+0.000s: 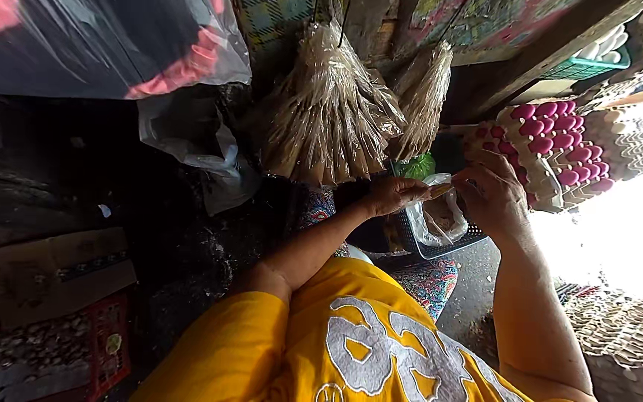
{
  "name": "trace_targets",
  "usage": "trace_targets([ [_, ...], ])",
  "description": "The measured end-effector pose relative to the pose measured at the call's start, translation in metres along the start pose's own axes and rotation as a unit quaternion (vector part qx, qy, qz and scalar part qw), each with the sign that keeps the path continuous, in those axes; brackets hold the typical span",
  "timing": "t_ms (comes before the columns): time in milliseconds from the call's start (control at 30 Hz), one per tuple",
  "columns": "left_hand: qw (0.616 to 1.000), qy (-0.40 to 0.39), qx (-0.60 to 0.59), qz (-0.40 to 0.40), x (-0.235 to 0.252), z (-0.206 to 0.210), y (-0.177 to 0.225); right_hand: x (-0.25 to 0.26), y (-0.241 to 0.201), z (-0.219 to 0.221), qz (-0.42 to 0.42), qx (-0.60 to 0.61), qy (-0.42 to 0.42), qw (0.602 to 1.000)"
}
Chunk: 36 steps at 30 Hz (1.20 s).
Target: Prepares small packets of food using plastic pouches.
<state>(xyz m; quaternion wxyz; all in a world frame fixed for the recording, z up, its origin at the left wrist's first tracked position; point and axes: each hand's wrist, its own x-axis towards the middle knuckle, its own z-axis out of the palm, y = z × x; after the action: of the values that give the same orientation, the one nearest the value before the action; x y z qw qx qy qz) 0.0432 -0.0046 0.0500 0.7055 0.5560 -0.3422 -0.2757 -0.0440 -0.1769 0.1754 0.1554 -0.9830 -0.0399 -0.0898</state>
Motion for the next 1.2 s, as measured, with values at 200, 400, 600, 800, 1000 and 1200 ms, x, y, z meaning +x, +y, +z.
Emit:
trace_targets([
  [200,0.996,-0.062,-0.027,-0.051,-0.001,0.002,-0.003,-0.001,0.004,-0.023,0.017,-0.033,0.021,0.999],
  [400,0.981,-0.102,-0.068,-0.148,-0.002,0.006,-0.004,-0.009,0.006,-0.046,0.069,-0.046,0.070,0.994],
  [600,0.990,-0.102,-0.025,-0.098,-0.010,0.009,-0.026,-0.017,0.015,-0.062,0.065,-0.057,0.094,0.992],
  [800,0.991,-0.092,0.019,-0.100,-0.010,0.012,-0.026,-0.020,0.015,-0.072,0.058,-0.043,0.087,0.994],
  [1000,0.991,-0.092,0.026,-0.097,-0.010,0.013,-0.023,-0.025,-0.001,-0.077,0.049,-0.046,0.127,0.990],
  [1200,0.983,-0.080,0.120,-0.114,-0.016,0.002,-0.040,-0.034,-0.020,-0.071,0.070,-0.074,0.188,0.977],
])
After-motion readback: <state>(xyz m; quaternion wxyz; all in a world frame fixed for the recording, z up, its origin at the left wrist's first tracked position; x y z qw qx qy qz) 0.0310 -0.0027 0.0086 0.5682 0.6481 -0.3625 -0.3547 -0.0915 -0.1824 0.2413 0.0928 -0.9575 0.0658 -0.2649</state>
